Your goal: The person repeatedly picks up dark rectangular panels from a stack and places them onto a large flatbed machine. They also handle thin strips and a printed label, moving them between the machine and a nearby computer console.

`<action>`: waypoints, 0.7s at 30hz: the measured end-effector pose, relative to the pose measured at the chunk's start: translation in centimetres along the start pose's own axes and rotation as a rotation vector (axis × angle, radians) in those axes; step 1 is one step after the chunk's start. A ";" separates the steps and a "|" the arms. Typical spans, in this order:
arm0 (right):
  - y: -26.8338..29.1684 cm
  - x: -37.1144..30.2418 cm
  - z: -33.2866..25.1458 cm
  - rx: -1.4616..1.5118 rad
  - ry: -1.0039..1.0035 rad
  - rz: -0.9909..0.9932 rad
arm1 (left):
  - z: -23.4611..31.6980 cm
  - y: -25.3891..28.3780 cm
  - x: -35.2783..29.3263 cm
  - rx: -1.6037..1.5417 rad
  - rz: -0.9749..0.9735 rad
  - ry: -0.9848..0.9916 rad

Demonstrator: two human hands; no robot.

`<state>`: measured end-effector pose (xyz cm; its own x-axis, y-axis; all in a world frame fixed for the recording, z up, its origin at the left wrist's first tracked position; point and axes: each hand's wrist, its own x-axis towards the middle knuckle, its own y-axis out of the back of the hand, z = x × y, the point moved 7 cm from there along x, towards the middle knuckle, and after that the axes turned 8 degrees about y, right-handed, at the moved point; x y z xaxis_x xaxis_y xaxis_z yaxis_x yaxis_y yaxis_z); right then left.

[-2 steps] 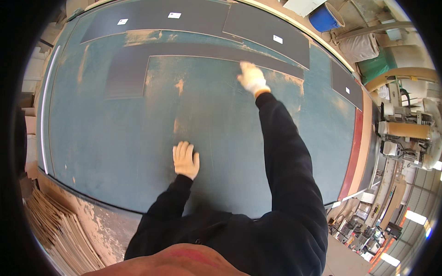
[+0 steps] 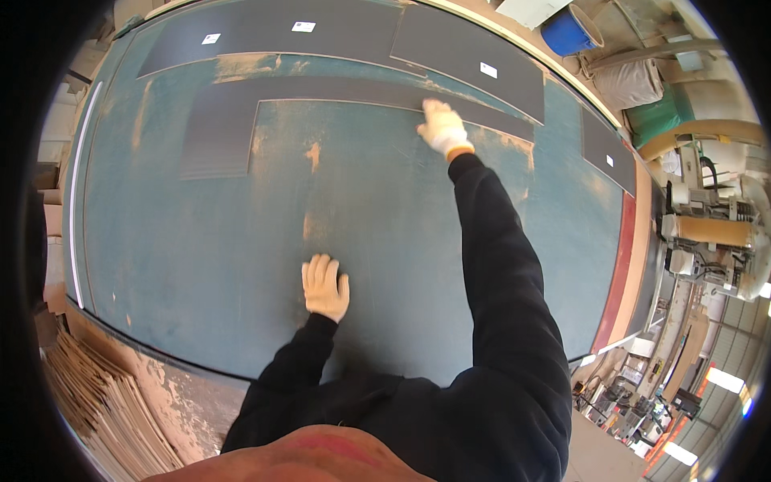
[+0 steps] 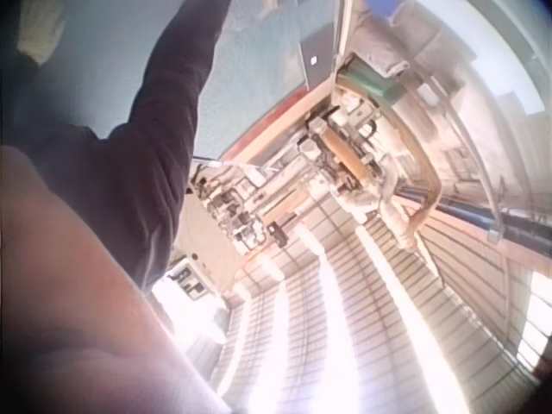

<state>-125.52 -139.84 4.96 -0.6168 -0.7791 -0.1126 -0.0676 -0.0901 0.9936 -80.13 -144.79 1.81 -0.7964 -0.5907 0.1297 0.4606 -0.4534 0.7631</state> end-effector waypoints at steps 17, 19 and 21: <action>2.6 -30.7 -9.2 0.220 -0.085 -0.081 | 0.8 -0.1 -0.7 -0.273 0.046 0.261; 4.1 -38.1 -10.2 0.282 -0.153 -0.122 | 1.5 -2.7 -1.0 -0.916 -0.014 0.649; 5.6 -44.6 -11.3 0.356 -0.194 -0.131 | 6.3 -5.7 -0.9 -1.503 -0.264 0.780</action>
<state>-89.51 -112.61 15.47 -0.7189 -0.6410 -0.2689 -0.4009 0.0664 0.9137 -84.53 -137.46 1.28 -0.7505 -0.3573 -0.5560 0.6568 -0.4965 -0.5675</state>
